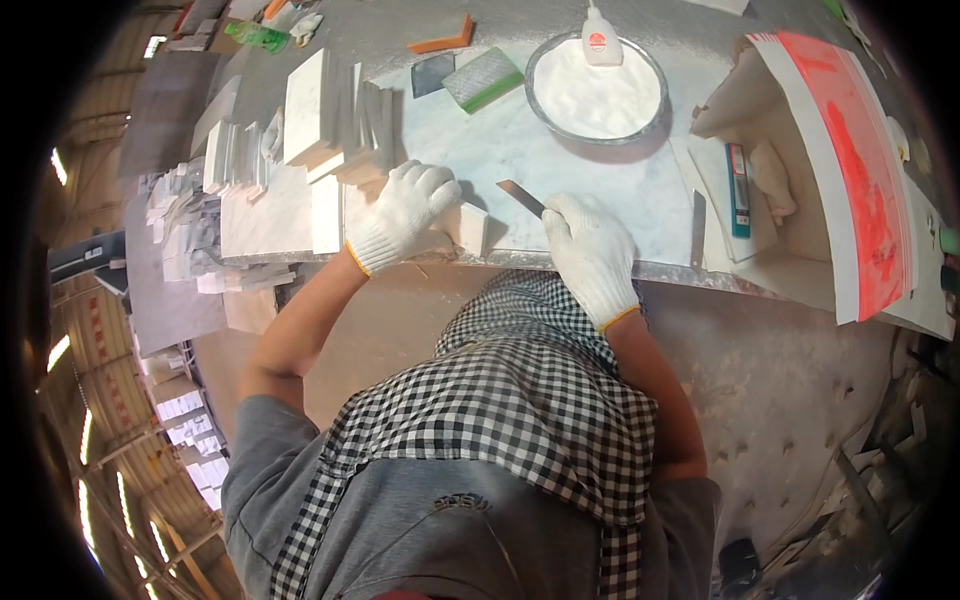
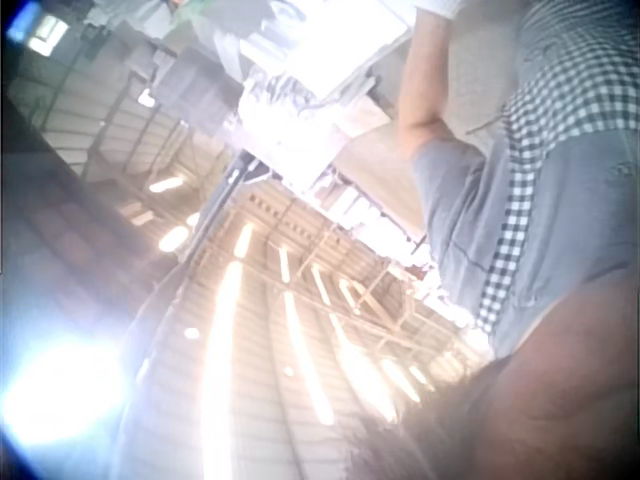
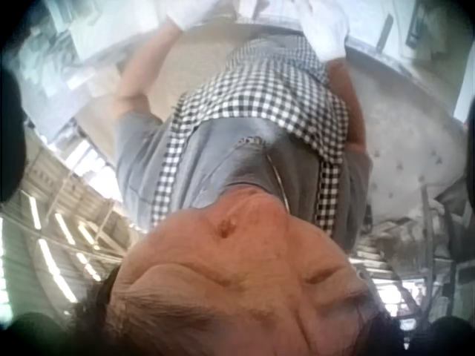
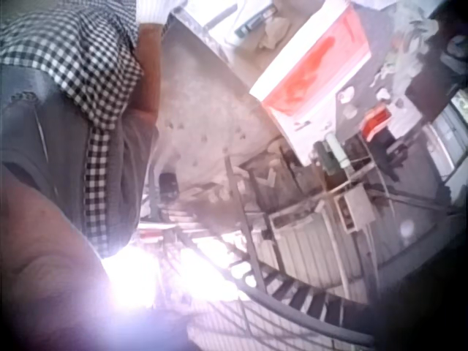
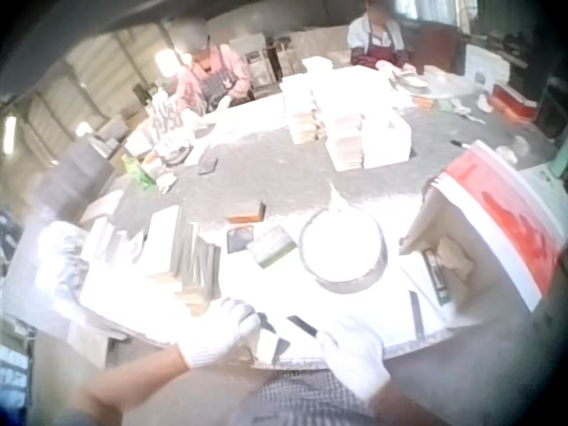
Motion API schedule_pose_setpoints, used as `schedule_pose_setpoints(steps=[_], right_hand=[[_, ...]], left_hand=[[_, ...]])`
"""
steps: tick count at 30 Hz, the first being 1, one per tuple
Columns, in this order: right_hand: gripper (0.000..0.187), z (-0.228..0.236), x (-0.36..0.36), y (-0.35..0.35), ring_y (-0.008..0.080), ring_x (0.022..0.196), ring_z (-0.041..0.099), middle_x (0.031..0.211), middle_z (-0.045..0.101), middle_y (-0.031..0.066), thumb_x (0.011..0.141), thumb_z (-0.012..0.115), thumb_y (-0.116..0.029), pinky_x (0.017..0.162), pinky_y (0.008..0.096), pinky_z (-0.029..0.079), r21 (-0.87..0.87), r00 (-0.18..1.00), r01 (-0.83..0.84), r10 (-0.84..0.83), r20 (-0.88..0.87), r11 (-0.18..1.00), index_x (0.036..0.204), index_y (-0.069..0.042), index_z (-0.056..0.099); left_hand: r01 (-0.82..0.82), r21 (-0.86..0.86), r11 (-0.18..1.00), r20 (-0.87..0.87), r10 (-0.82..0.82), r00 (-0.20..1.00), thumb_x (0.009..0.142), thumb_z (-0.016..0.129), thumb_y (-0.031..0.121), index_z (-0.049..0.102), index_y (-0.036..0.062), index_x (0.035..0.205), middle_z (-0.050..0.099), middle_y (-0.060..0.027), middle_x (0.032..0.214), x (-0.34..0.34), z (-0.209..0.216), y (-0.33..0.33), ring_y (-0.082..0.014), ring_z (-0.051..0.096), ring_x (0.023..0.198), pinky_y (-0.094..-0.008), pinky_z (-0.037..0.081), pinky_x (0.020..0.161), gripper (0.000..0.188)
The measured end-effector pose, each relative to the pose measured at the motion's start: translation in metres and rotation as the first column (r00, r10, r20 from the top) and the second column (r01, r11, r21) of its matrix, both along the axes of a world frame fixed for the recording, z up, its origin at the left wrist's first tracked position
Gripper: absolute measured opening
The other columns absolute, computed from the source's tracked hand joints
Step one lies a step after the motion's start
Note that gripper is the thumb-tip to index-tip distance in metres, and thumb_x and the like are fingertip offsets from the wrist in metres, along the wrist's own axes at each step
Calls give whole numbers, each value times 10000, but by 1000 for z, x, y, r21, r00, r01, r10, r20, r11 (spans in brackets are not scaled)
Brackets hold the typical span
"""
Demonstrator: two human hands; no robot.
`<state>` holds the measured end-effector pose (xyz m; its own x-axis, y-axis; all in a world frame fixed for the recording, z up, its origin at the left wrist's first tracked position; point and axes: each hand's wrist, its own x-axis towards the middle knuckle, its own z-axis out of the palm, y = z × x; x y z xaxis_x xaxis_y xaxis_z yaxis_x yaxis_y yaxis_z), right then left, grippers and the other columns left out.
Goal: The person picks up white rectangular blocks, applies a white substance from a bottle, and uses a metal scraper to smooth and shape the edges. They then use a green sanding block to further refine the edges before stacking the finished pieces.
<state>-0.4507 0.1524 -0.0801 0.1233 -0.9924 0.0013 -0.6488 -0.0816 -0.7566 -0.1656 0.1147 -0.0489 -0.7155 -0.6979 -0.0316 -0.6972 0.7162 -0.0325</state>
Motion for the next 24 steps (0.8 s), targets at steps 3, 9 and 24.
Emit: schedule_pose_setpoints(steps=[3,9,24], right_hand=[[208,12,3,0,349,878,683,890,710,130,1001,545,-285,806,465,510,251,995,-71,52,83,965,1092,-136,658],[211,18,13,6,339,767,701,806,715,142,1020,499,-262,717,431,527,275,947,-267,199,251,924,1090,-107,625],[191,38,34,14,286,748,710,795,715,114,1002,582,-264,711,390,539,216,939,-316,272,208,924,1059,-107,675]], left_hand=[[8,27,1000,9,-8,1000,686,787,205,574,135,1059,603,-59,989,8,-2,1,-289,601,960,-440,465,948,436],[30,-86,996,-159,-43,986,702,778,206,589,137,1012,592,-24,865,13,1,21,-266,610,856,-427,483,879,370],[-141,-119,983,-33,138,990,786,700,141,608,145,1090,576,0,796,36,0,36,-209,599,783,-379,469,772,318]])
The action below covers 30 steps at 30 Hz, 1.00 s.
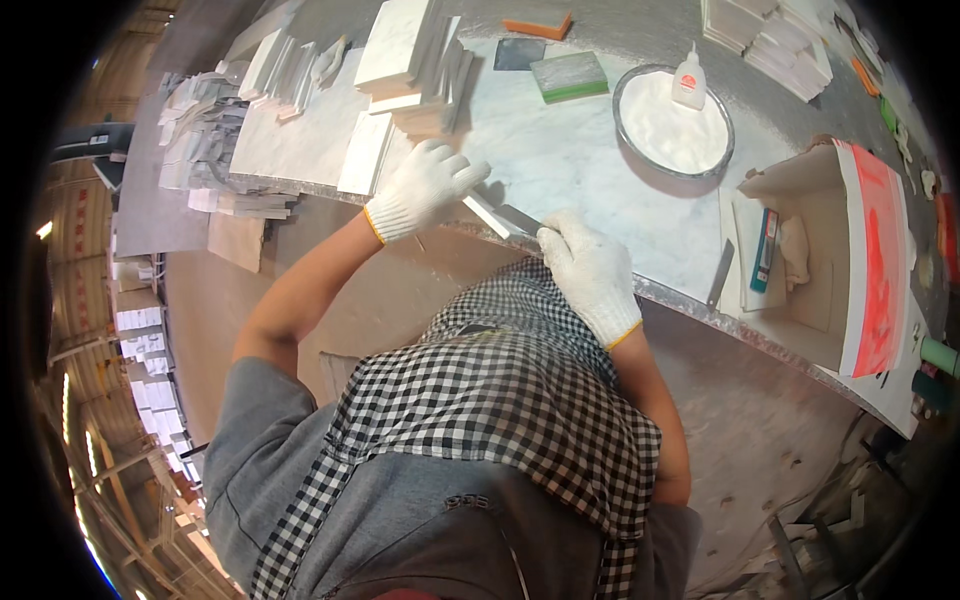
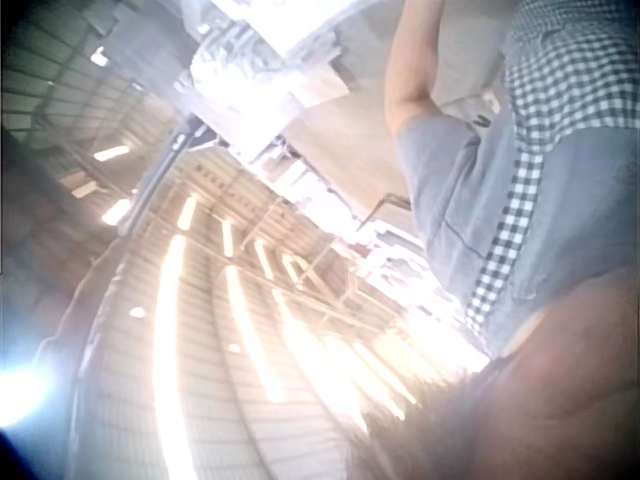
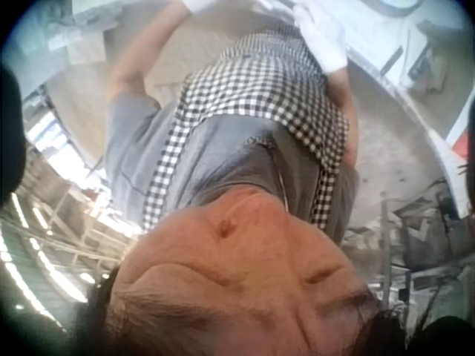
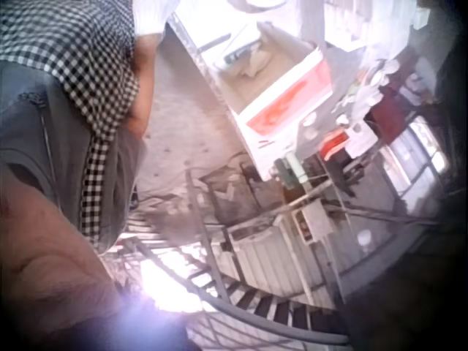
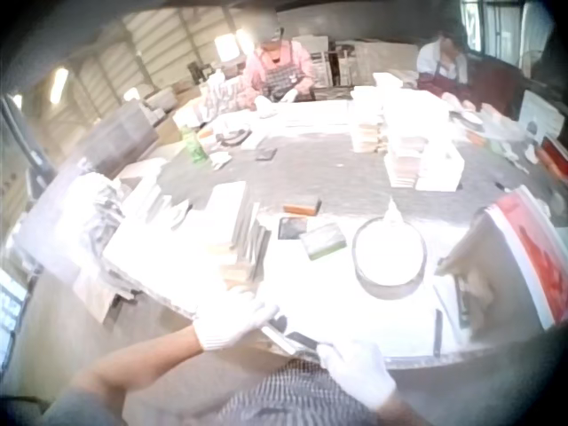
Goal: The person picks up white rectangular blocks, applies a white substance from a bottle, and uses a metal scraper to smooth and shape the edges. They then use a green sanding block to further refine the edges before stacking the finished pieces.
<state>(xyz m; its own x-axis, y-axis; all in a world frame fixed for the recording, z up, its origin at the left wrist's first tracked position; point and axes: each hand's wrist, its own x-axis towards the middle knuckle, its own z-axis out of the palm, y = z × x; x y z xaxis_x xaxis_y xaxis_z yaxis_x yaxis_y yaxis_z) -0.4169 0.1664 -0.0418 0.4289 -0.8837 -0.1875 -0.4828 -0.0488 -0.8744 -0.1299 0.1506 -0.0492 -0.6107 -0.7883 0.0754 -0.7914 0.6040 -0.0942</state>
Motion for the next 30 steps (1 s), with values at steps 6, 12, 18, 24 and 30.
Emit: schedule_pose_setpoints(steps=[6,12,18,24,30], right_hand=[[233,4,12,-2,320,752,698,782,700,126,1014,545,-299,697,431,532,-31,995,-77,75,-61,997,1038,-112,683],[248,2,29,-18,357,822,690,851,710,141,1013,526,-318,736,472,529,-221,975,-196,166,-148,955,1021,-128,686],[227,2,34,-27,361,834,687,877,708,153,1005,542,-321,729,496,526,-256,951,-276,223,-215,926,1000,-134,671],[201,6,30,-26,357,773,682,816,698,143,999,557,-312,692,488,526,-311,921,-346,257,-293,885,970,-133,643],[202,7,24,-24,357,731,675,778,687,142,1000,554,-314,676,487,522,-337,933,-333,258,-251,881,978,-134,643]], left_hand=[[17,-18,1000,2,-17,1000,835,666,151,608,163,1061,593,7,815,-3,6,-1,-199,610,809,-372,471,792,234],[11,-14,1000,-26,-12,1000,835,677,176,609,166,1015,606,4,820,-1,-1,-1,-203,622,828,-370,476,810,192],[24,-28,999,-54,-25,998,810,706,212,622,160,955,621,-3,802,0,-5,-3,-227,635,819,-384,482,831,175],[22,24,999,-69,-20,997,810,706,215,628,158,931,637,-9,803,0,-4,-3,-237,645,821,-388,490,850,154],[34,20,999,-38,-33,999,866,649,197,644,144,957,649,-20,840,1,-3,-4,-222,652,864,-386,492,845,106]])
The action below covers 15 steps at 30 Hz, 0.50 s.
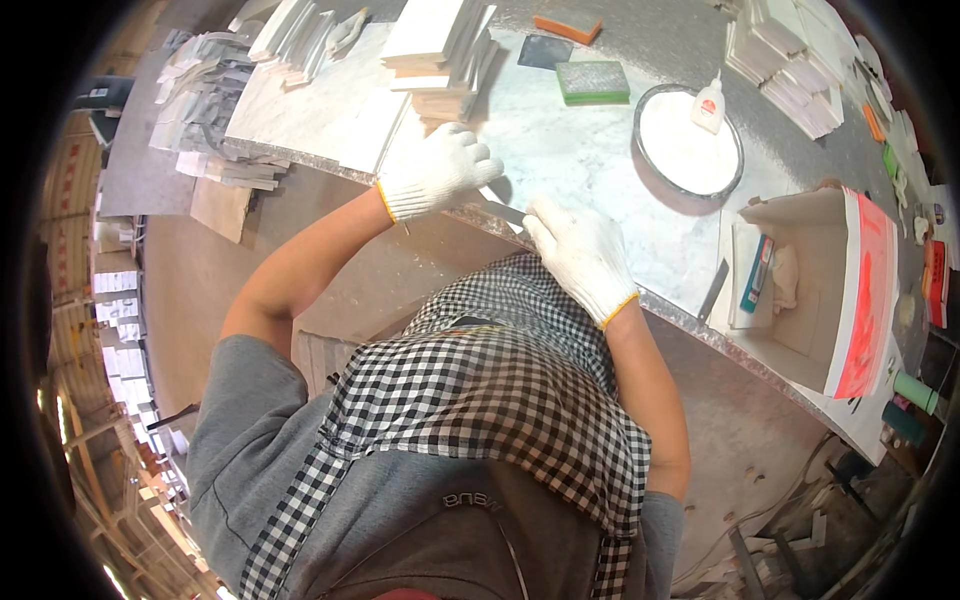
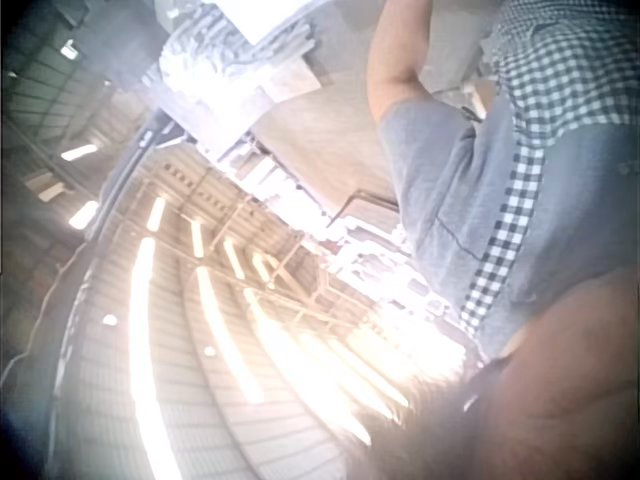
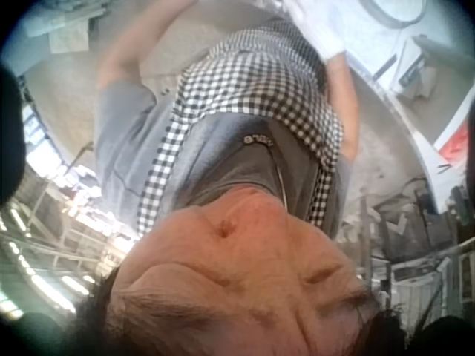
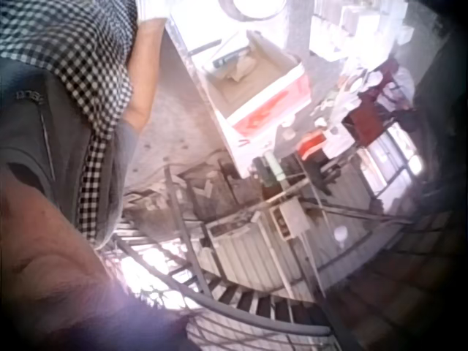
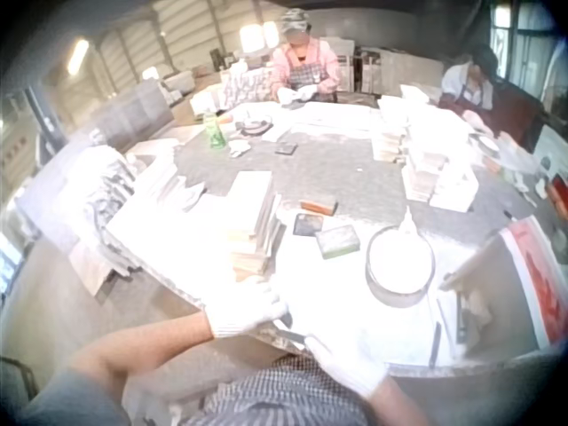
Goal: The person picks up white rectangular blocks, applies a white substance from a bottle, and uses a metal scraper to smooth and shape the edges. They then use a green sanding block to further refine the edges before stacking the finished pieces.
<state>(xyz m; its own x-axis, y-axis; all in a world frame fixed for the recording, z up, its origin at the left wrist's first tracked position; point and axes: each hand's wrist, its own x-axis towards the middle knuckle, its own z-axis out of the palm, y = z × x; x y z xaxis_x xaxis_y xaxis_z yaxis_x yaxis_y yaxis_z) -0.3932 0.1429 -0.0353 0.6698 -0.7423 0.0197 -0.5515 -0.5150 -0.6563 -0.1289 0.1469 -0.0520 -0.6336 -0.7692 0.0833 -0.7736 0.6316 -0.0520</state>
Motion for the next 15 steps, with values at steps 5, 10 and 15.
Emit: schedule_pose_setpoints(steps=[5,10,15], right_hand=[[209,7,-4,2,331,729,670,770,681,123,1002,550,-302,664,449,515,143,999,23,-17,-45,989,966,-122,649],[221,9,-25,3,229,682,650,726,669,79,1006,552,-263,661,362,506,445,990,99,-131,43,890,974,-89,685],[234,0,-31,8,139,678,609,721,658,45,1018,562,-237,673,311,495,546,955,182,-280,101,818,990,-41,688]], left_hand=[[-5,6,1000,21,5,1000,860,647,193,641,137,954,651,-26,846,-2,1,-1,-224,658,879,-386,494,851,110],[3,-32,999,7,-3,1000,863,639,184,634,136,937,634,-23,825,0,0,1,-224,646,851,-391,495,837,88],[-13,-40,999,3,13,1000,825,655,153,632,164,957,615,-2,804,1,-1,4,-221,620,821,-387,485,855,134]])
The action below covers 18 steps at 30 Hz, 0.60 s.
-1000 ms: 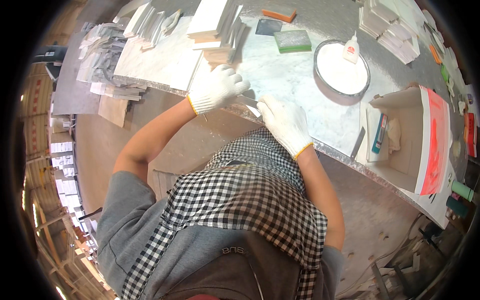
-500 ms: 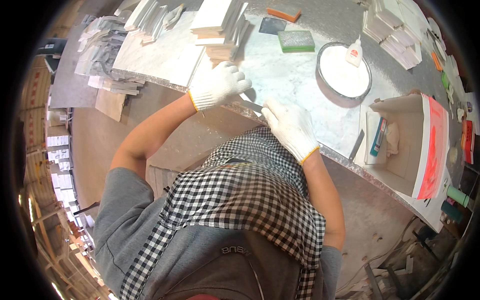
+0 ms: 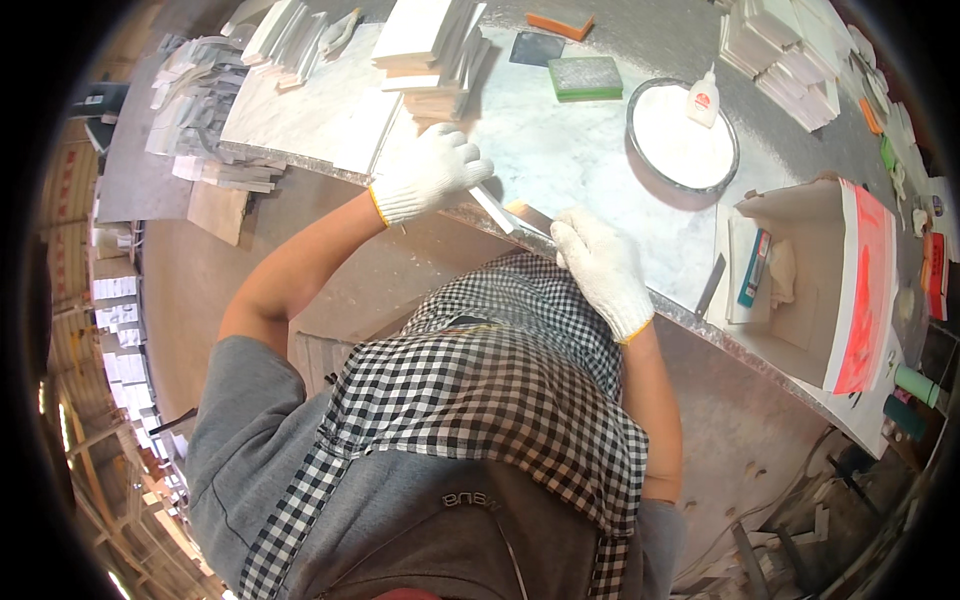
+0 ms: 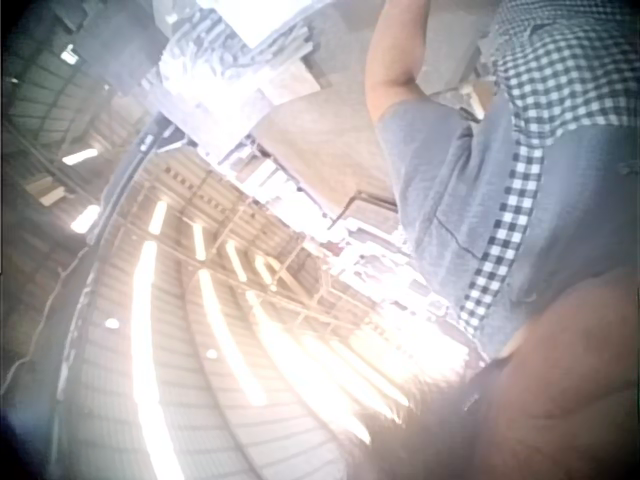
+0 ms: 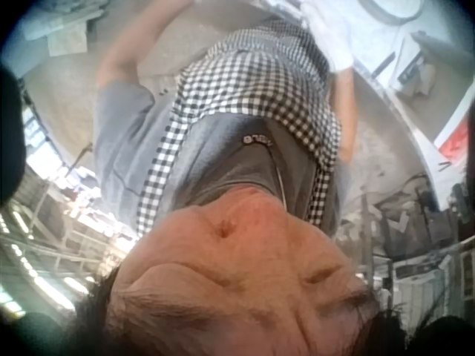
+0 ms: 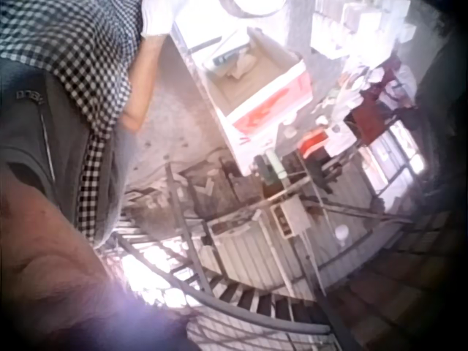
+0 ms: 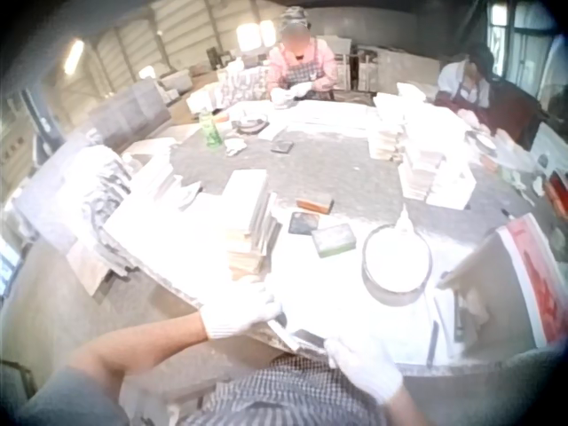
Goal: The person picks up white rectangular blocks, applies a white substance from a bottle, and uses a metal scraper to smooth and shape the edges. They then use a green sanding block to further refine the edges before stacking the finished pieces.
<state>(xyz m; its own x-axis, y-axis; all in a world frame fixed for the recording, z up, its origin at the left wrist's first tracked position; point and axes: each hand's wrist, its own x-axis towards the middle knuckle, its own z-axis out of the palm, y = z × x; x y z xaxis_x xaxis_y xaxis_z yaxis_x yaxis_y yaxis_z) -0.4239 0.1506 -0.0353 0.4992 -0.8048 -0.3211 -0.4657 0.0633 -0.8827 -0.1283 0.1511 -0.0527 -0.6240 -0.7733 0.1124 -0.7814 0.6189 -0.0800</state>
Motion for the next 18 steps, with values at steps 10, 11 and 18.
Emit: schedule_pose_setpoints(steps=[10,11,18], right_hand=[[219,-36,12,33,102,683,583,761,672,37,1018,566,-200,642,279,481,291,995,29,-57,86,956,1056,-16,679],[232,-41,12,37,82,667,558,775,672,32,1020,562,-190,624,251,467,345,989,29,-77,129,938,1084,3,672],[258,-35,13,41,67,673,530,802,663,19,1035,554,-207,624,231,457,482,981,31,-119,154,875,1105,18,659]], left_hand=[[4,-161,987,-68,-15,998,726,680,158,607,198,925,484,28,748,6,-21,32,-184,557,736,-369,488,783,215],[6,-173,985,-50,-15,999,720,686,160,602,196,916,475,27,744,6,-22,35,-183,554,725,-371,489,780,217],[-15,-271,962,-113,-17,993,687,727,149,590,177,899,466,24,735,6,-39,44,-176,530,659,-362,492,705,254]])
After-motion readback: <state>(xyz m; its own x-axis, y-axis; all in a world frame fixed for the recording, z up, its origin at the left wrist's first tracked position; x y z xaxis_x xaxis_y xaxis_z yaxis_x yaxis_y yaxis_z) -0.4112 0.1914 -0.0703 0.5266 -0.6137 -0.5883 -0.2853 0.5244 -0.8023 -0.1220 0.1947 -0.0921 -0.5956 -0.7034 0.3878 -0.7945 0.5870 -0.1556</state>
